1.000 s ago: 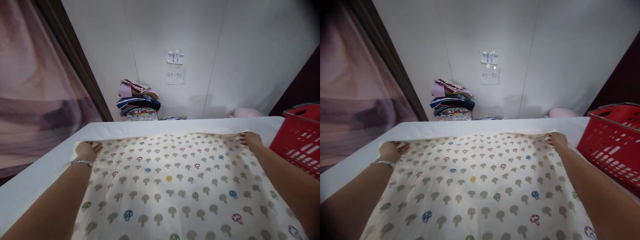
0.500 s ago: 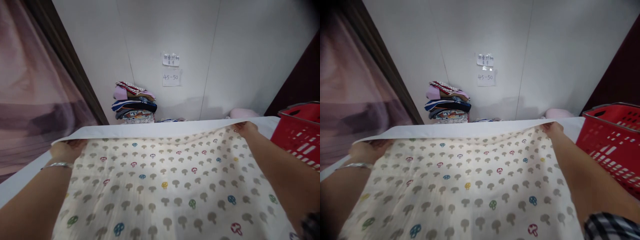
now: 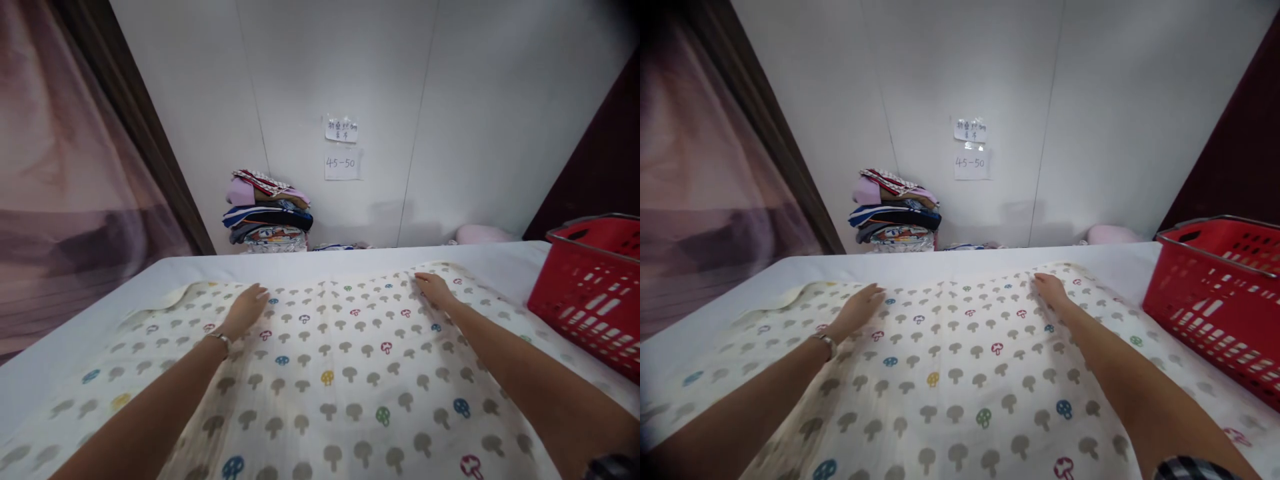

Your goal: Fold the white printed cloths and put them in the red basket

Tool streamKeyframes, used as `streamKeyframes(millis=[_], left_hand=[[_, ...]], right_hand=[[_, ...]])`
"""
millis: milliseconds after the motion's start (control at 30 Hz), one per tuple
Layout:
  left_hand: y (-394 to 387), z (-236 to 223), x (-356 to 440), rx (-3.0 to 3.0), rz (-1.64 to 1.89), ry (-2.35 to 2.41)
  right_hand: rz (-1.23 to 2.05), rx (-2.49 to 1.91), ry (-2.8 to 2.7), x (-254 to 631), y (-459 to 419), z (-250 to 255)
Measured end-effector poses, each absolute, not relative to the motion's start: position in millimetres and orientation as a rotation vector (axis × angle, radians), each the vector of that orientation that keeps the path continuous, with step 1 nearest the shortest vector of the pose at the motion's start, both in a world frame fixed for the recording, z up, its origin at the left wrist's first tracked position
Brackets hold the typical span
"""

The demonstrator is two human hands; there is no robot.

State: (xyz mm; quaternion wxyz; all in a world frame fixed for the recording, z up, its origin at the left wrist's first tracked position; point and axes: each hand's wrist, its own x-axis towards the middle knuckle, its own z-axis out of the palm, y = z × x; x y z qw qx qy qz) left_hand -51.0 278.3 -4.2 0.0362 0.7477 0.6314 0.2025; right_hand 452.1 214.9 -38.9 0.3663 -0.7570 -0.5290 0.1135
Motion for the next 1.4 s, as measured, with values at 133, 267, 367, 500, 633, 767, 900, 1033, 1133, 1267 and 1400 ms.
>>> streamKeyframes(millis=[133, 267, 367, 500, 633, 767, 900, 1033, 1133, 1267, 1400], left_hand=[[273, -15, -11, 2.556, 0.309, 1.68], [279, -22, 13, 2.586, 0.239, 1.693], [292, -20, 31, 2.609, 0.272, 1.663], [305, -15, 54, 2.622, 0.284, 1.65], [306, -8, 65, 2.6, 0.362, 1.719], [314, 0, 71, 2.479, 0.476, 1.898], [328, -4, 78, 2.324, 0.467, 2.051], [323, -18, 82, 2.298, 0.463, 2.06], [304, -23, 79, 2.425, 0.542, 1.919], [277, -27, 71, 2.64, 0.496, 1.592], [268, -36, 69, 2.598, 0.289, 1.632]], right_hand=[[0.219, -2.046, -1.706, 431, 220, -51], [0.009, -2.14, -1.9, 421, 232, -46], [-0.049, -2.065, -2.046, 405, 246, -33], [0.003, -1.989, -2.235, 375, 264, -24], [-0.045, -2.039, -2.243, 363, 274, -17], [-0.139, -2.115, -2.099, 362, 287, -5], [-0.151, -2.21, -1.93, 352, 305, -9], [-0.076, -2.212, -1.926, 342, 309, -29], [-0.05, -2.14, -1.97, 342, 300, -37], [-0.032, -2.011, -2.05, 339, 282, -38], [0.122, -1.92, -2.179, 329, 270, -38]])
